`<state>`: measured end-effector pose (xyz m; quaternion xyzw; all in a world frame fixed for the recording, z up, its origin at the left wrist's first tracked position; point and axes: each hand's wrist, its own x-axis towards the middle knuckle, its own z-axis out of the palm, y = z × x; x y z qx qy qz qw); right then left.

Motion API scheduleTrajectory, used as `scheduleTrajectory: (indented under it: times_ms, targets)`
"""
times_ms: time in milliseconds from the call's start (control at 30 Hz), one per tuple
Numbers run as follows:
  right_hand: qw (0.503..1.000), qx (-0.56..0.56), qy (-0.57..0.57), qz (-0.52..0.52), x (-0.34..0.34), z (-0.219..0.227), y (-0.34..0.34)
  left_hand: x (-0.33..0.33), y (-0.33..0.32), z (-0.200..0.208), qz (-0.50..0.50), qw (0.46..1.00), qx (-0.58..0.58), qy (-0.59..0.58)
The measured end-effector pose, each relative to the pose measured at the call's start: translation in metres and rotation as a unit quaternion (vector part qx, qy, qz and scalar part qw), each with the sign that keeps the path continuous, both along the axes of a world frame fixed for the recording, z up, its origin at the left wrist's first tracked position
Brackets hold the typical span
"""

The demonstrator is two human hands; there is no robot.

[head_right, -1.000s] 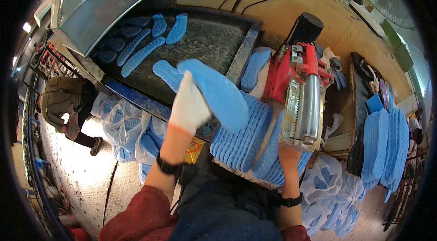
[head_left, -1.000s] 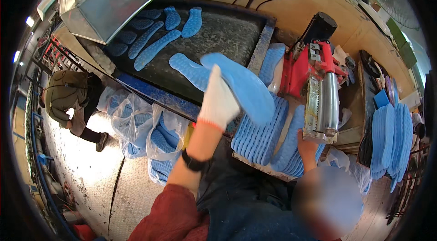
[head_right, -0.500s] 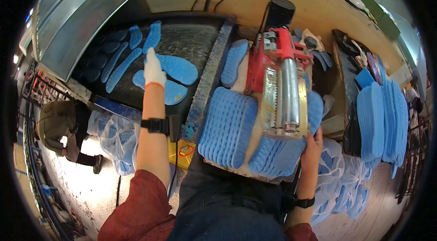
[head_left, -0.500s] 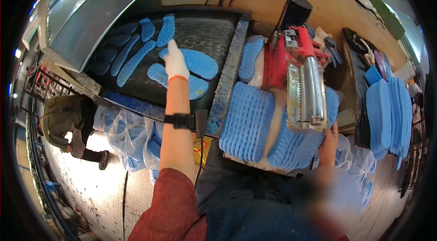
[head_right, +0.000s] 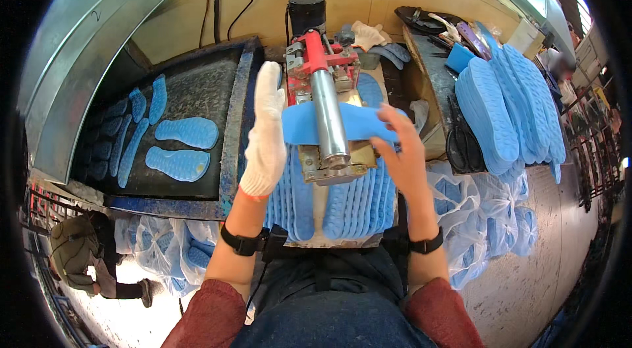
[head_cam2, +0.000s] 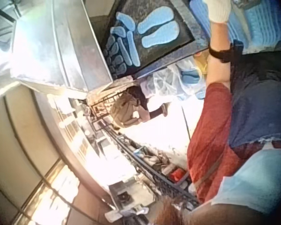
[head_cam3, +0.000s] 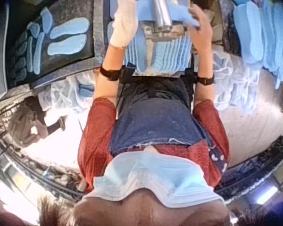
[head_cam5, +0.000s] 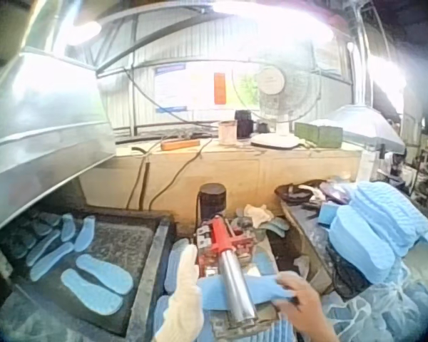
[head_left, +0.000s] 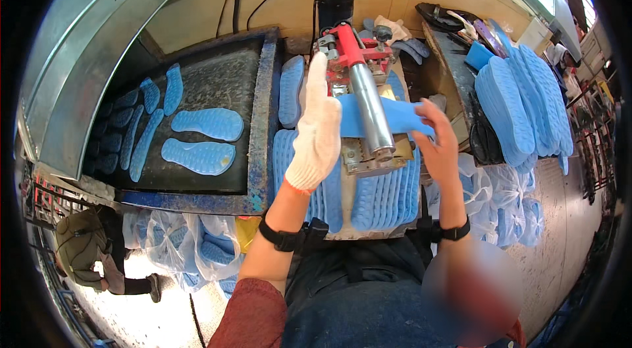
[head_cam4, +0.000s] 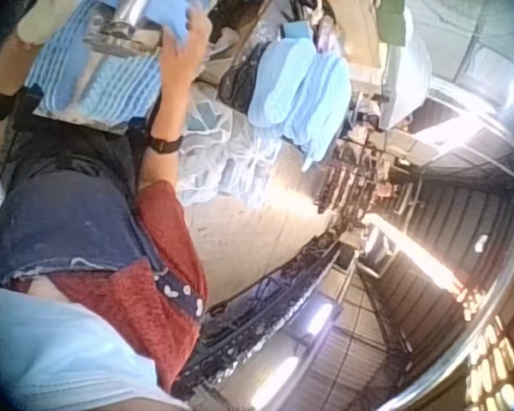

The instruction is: The person picks up blue insoles from a conveyor belt, feeds them through a roller machine, and places them onto a stack before putting the stack into a plastic bag.

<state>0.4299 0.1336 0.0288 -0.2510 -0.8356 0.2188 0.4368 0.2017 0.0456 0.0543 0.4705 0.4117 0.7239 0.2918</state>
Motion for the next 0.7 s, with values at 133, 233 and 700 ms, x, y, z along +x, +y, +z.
scheduleTrajectory:
  times_ms: [133,233,700]
  targets:
    - [0.950,-0.162,0.228,-0.136,0.031,-0.045,-0.015,-0.005,0.014,-0.045,0.026,0.990,-0.066,0.123]
    - [0.908,-0.318,0.246,-0.121,0.024,-0.071,-0.032,-0.012,-0.002,-0.070,0.031,0.985,-0.096,0.139]
    - [0.925,-0.346,-0.130,0.087,-0.073,-0.196,-0.057,-0.009,-0.109,-0.015,-0.110,0.812,-0.191,-0.541]
